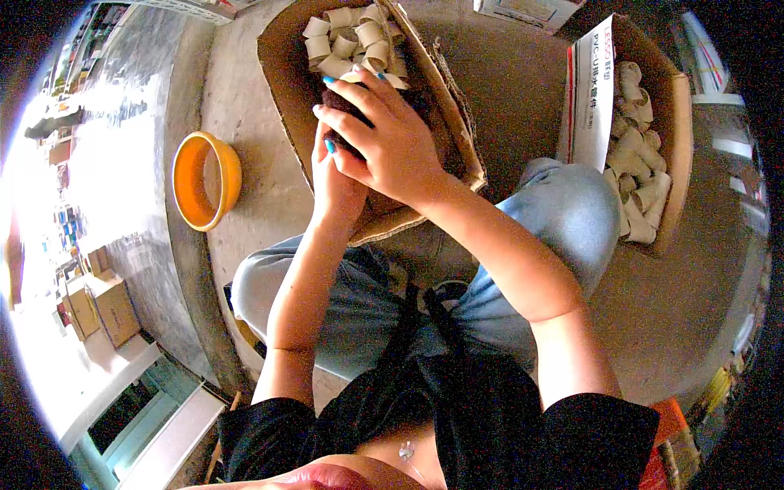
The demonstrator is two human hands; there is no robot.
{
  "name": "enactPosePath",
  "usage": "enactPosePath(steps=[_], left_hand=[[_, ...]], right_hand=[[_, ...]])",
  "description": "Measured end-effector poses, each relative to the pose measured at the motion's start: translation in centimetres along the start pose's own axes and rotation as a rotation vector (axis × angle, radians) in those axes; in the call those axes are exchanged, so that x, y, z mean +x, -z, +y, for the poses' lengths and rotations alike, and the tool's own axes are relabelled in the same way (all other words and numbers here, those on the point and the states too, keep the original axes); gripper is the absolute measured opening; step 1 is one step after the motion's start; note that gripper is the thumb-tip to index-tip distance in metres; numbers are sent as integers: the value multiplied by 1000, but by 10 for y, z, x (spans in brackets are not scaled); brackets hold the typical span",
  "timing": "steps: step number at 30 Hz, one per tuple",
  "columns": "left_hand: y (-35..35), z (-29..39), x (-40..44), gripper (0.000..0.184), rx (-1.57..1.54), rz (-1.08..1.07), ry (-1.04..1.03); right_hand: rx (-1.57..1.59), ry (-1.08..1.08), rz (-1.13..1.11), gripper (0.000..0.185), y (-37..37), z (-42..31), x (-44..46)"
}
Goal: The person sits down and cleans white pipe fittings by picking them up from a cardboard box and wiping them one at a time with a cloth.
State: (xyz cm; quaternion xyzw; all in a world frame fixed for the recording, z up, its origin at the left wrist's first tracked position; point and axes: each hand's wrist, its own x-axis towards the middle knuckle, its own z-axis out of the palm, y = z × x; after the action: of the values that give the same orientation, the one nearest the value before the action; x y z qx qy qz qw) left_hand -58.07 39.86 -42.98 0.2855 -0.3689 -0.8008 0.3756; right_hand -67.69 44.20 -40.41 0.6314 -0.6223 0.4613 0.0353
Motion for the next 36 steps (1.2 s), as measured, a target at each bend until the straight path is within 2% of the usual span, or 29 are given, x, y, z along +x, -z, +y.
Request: enactPosePath(steps=[2, 3, 4, 6, 7, 10, 13, 16, 17, 18, 20, 22, 27, 30, 33, 36], left_hand=[[-4, -3, -5, 42, -44, 7, -27], [-2, 1, -4, 48, 4, -30, -39], [0, 9, 0, 51, -14, -162, -33], [-4, 14, -4, 51, -48, -148, 5], [-3, 15, -3, 50, -76, -158, 49], [0, 20, -4, 49, -126, -185, 182], [-5, 26, -8, 46, -108, -208, 278], [1, 25, -3, 45, 415, -214, 137], [11, 27, 0, 45, 770, -243, 26], [10, 32, -1, 50, 950, -172, -114], [3, 44, -2, 57, 586, -136, 30], [-2, 53, -1, 78, 23, -257, 56], [-2, 61, 0, 86, -406, -220, 129], [-3, 58, 0, 87, -437, -217, 148], [-1, 53, 2, 83, -280, -292, 89], [-1, 60, -2, 75, 533, -437, -41]], right_hand=[[53, -5, 81, 35, 1, 7, 0], [184, -44, 133, 34, -2, 15, 0], [412, -134, 200, 29, -5, 20, 0], [786, -388, 200, 25, -8, 25, 0], [739, -364, 241, 20, -8, 26, 2], [656, -441, 115, 15, 0, 29, -1], [538, -402, 108, 13, 10, 29, -2], [430, -347, 134, 14, 19, 25, 4], [397, -316, 154, 14, 21, 22, 7], [364, -283, 174, 14, 22, 19, 9], [331, -322, 193, 14, 21, 18, 11], [330, -371, 213, 13, 18, 20, 11], [290, -276, 200, 11, 18, 19, 11], [331, -274, 185, 11, 17, 16, 10], [374, -377, 173, 13, 17, 15, 9], [421, -427, 177, 14, 16, 12, 10]])
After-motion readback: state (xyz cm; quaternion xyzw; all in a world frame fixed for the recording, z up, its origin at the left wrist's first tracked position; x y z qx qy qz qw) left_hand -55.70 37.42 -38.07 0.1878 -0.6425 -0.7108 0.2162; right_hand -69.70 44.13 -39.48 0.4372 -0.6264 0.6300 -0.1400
